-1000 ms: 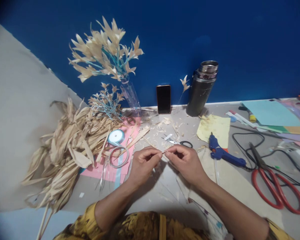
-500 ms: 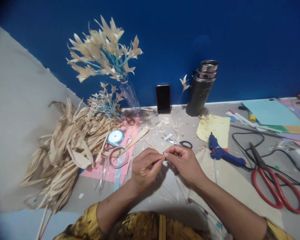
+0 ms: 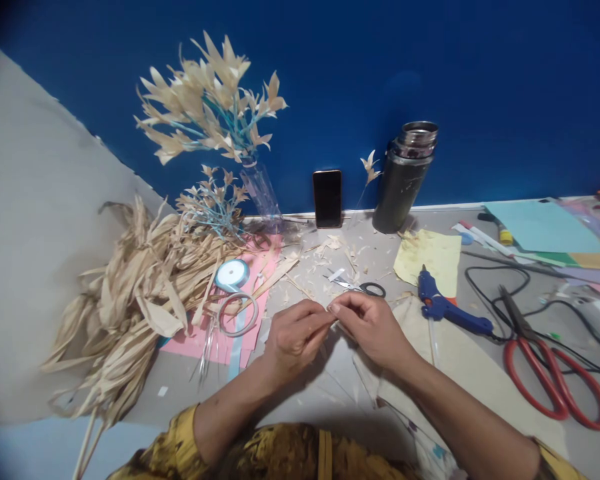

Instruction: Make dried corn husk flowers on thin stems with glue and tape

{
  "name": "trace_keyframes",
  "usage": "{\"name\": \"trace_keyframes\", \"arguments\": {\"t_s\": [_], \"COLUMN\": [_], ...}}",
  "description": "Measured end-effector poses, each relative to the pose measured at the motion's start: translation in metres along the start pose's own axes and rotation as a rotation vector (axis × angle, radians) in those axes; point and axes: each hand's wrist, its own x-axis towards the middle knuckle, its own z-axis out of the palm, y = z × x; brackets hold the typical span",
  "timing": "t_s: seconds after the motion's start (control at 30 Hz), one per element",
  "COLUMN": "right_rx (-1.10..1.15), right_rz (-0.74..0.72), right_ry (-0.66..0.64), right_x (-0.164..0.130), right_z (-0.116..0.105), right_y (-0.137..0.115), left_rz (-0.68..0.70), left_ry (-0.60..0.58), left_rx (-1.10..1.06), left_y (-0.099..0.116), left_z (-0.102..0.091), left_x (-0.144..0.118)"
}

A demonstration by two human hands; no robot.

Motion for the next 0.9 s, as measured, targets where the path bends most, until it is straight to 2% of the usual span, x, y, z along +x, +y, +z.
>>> {"name": "trace_keyframes", "arguments": {"t_s": [0.1, 0.2, 0.27, 0.33, 0.43, 0.53, 0.6, 0.67, 0.8, 0.9], "right_rx": [-0.071, -0.145, -0.203, -0.256, -0.29, -0.272, -0.25, -0.228, -0.207, -0.193], "right_rz": [-0.038, -0.114, -0.178, -0.225, -0.255, -0.254, -0.235, -0.209, -0.179, -0.169], "right_ry": [0.032, 0.081, 0.104, 0.109, 0.1, 0.105, 0.117, 0.135, 0.168, 0.176], "right_x": [-0.003, -0.006, -0.008, -0.009, -0.009, -0.009, -0.009, -0.008, -0.008, -0.008], "right_z": [0.002, 0.005, 0.005, 0.006, 0.006, 0.007, 0.008, 0.009, 0.01, 0.009], "right_y": [-0.002, -0.004, -0.004, -0.003, 0.0, 0.002, 0.003, 0.004, 0.002, -0.001], "left_rz": [-0.073, -0.269, -0.467, -0.652, -0.8, -0.841, -0.838, -0.798, -0.633, -0.604], "left_ry": [0.084, 0.154, 0.133, 0.063, 0.001, 0.039, 0.059, 0.071, 0.133, 0.115], "left_rx": [-0.117, -0.29, -0.477, -0.718, -0.987, -1.062, -1.017, -0.912, -0.703, -0.697], "left_y": [0.003, 0.008, 0.011, 0.01, 0.006, 0.002, 0.002, 0.005, 0.012, 0.013], "left_z": [0.001, 0.001, 0.0, 0.0, 0.002, 0.005, 0.006, 0.006, 0.003, 0.001], "left_x": [0.002, 0.006, 0.009, 0.011, 0.012, 0.012, 0.011, 0.011, 0.011, 0.012]}}
